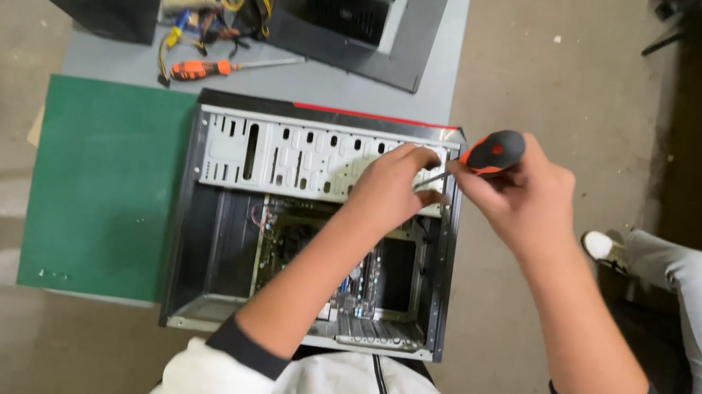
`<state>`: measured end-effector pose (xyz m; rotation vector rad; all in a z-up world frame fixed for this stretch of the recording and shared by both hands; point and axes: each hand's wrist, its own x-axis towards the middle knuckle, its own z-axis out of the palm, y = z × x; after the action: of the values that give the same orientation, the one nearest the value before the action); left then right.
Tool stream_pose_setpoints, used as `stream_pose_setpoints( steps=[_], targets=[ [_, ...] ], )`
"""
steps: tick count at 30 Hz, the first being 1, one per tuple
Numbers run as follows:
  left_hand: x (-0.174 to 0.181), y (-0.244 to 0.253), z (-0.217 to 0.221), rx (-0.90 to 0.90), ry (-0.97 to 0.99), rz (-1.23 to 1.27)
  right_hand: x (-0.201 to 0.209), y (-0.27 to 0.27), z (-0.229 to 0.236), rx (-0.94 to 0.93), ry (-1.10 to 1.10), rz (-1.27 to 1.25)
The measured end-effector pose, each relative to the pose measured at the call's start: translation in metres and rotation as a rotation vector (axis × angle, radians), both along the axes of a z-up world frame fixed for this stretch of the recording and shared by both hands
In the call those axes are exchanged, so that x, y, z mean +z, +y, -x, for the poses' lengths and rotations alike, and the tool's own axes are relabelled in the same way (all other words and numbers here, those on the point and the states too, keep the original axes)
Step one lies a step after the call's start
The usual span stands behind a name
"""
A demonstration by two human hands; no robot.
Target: The person assembles a desktop computer by installing a motherboard and a fan into a computer case. They use a screwdriver to secure the motherboard and then place a fan onto the CPU area, followed by installing a hard drive into a drive bay.
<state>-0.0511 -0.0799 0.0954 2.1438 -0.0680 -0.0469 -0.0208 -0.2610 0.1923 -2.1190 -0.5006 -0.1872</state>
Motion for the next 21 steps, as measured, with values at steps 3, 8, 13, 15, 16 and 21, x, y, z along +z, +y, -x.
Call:
stream_pose_setpoints(
  steps=[3, 8, 13, 15, 16, 21],
  targets=[
    [-0.026, -0.006, -0.017, -0.051, -0.133, 0.075, 0.001, 0.008, 0.003, -0.059, -0.071, 0.045],
    [-0.071, -0.001, -0.037, -0.127, -0.048, 0.030, 0.035, -0.007, -0.004, 0.276, -0.157, 0.036],
    [-0.069, 0.001, -0.044, -0.216, -0.042, 0.104, 0.102, -0.011, 0.006, 0.409, -0.099, 0.233],
    [-0.043, 0.008, -0.036, -0.235, -0.041, 0.138, 0.100, -0.015, 0.003, 0.397, 0.003, 0.300],
    [-0.033, 0.011, -0.031, -0.242, 0.035, 0.180, 0.092, -0.017, -0.001, 0.369, -0.077, 0.340],
    [-0.030, 0.014, -0.033, -0.214, -0.028, 0.261, 0.054, -0.021, -0.017, 0.170, -0.390, 0.570]
  ],
)
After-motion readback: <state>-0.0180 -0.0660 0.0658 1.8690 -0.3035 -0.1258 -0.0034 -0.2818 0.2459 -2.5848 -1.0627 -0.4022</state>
